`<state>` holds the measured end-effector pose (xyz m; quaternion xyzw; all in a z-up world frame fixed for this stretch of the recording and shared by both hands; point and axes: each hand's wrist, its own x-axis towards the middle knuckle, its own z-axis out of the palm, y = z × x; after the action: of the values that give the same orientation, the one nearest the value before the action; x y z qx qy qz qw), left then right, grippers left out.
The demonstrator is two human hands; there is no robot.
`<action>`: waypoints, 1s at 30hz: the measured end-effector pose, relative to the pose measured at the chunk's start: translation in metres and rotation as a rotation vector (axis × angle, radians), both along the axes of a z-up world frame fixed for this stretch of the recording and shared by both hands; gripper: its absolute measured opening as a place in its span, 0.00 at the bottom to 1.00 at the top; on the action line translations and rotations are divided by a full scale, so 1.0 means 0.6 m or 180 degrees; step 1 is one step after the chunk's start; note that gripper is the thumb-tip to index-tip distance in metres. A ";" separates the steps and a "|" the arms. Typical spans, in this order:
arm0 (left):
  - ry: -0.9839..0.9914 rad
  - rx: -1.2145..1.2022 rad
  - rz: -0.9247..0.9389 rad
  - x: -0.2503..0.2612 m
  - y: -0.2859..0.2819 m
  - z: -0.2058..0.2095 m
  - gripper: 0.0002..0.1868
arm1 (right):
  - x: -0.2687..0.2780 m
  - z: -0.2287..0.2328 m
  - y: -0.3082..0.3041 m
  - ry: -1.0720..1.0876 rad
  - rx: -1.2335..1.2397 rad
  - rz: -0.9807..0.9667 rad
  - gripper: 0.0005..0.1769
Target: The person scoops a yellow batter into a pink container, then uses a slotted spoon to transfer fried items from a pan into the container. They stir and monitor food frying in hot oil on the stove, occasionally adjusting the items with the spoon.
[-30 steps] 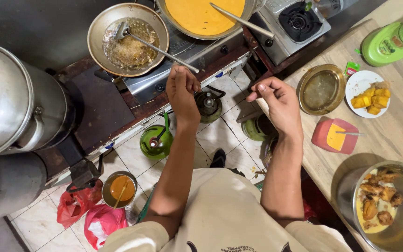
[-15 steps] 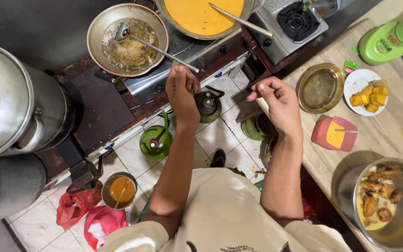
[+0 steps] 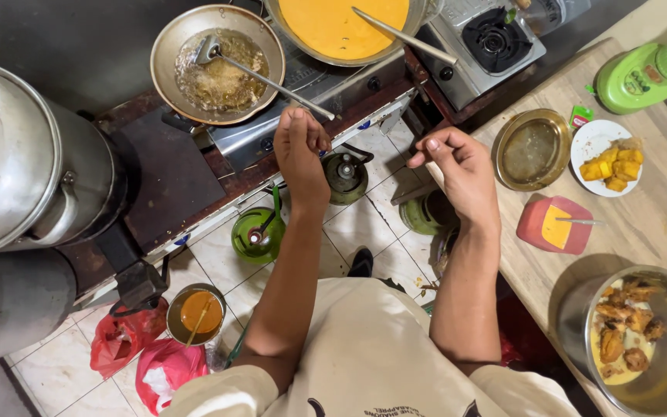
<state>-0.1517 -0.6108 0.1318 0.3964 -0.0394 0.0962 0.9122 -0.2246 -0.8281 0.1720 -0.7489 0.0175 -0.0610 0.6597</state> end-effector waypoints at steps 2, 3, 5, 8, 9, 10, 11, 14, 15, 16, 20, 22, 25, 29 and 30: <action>-0.0002 -0.0013 0.0002 0.000 0.000 -0.001 0.16 | 0.000 0.001 0.000 0.0038 -0.0024 -0.0019 0.10; -0.0006 -0.0005 0.0003 0.001 0.000 -0.002 0.16 | 0.000 0.000 -0.001 0.0005 0.0007 0.0013 0.10; -0.0010 -0.0002 0.0009 0.000 0.000 -0.002 0.16 | -0.001 0.000 -0.002 -0.0028 0.0034 0.0049 0.10; -0.0028 0.0058 0.0020 -0.001 0.000 0.002 0.16 | -0.001 -0.001 -0.003 -0.0048 0.0148 0.0053 0.09; -0.0020 0.0066 0.0018 -0.001 -0.001 0.002 0.16 | -0.001 -0.001 -0.004 -0.0057 0.0134 0.0063 0.10; -0.0009 0.0076 0.0017 -0.001 -0.001 0.003 0.16 | -0.001 -0.002 -0.003 -0.0063 0.0123 0.0076 0.10; -0.0008 0.0076 0.0023 0.000 -0.002 0.002 0.16 | 0.000 0.000 -0.003 -0.0062 0.0123 0.0082 0.10; -0.0046 0.0085 0.0015 0.000 -0.001 0.000 0.16 | -0.001 -0.001 -0.002 -0.0038 0.0180 0.0021 0.10; -0.0072 0.0089 0.0011 0.000 -0.001 0.000 0.16 | 0.000 -0.002 -0.003 -0.0039 0.0209 0.0010 0.10; -0.0103 0.0094 0.0004 0.001 -0.001 0.000 0.16 | 0.001 -0.004 -0.004 -0.0043 0.0239 -0.0005 0.10; -0.0073 0.0110 0.0007 0.005 -0.001 -0.001 0.16 | 0.004 -0.006 -0.006 -0.0069 0.0207 0.0014 0.10; -0.0035 0.0105 0.0011 0.005 -0.003 -0.003 0.16 | 0.005 -0.009 -0.008 -0.0059 0.0177 0.0034 0.10; -0.0023 0.0097 0.0019 0.005 -0.004 -0.003 0.16 | 0.005 -0.011 -0.009 -0.0024 0.0187 -0.0036 0.10; -0.0036 0.0083 -0.0002 0.005 -0.006 -0.004 0.16 | 0.006 -0.013 -0.012 -0.0032 0.0238 -0.0016 0.10; -0.0041 0.0079 -0.0003 0.005 -0.007 -0.004 0.17 | 0.006 -0.011 -0.011 -0.0041 0.0234 -0.0020 0.10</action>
<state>-0.1487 -0.6150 0.1293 0.4071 -0.0467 0.0978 0.9070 -0.2211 -0.8350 0.1654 -0.7236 0.0179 -0.0671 0.6867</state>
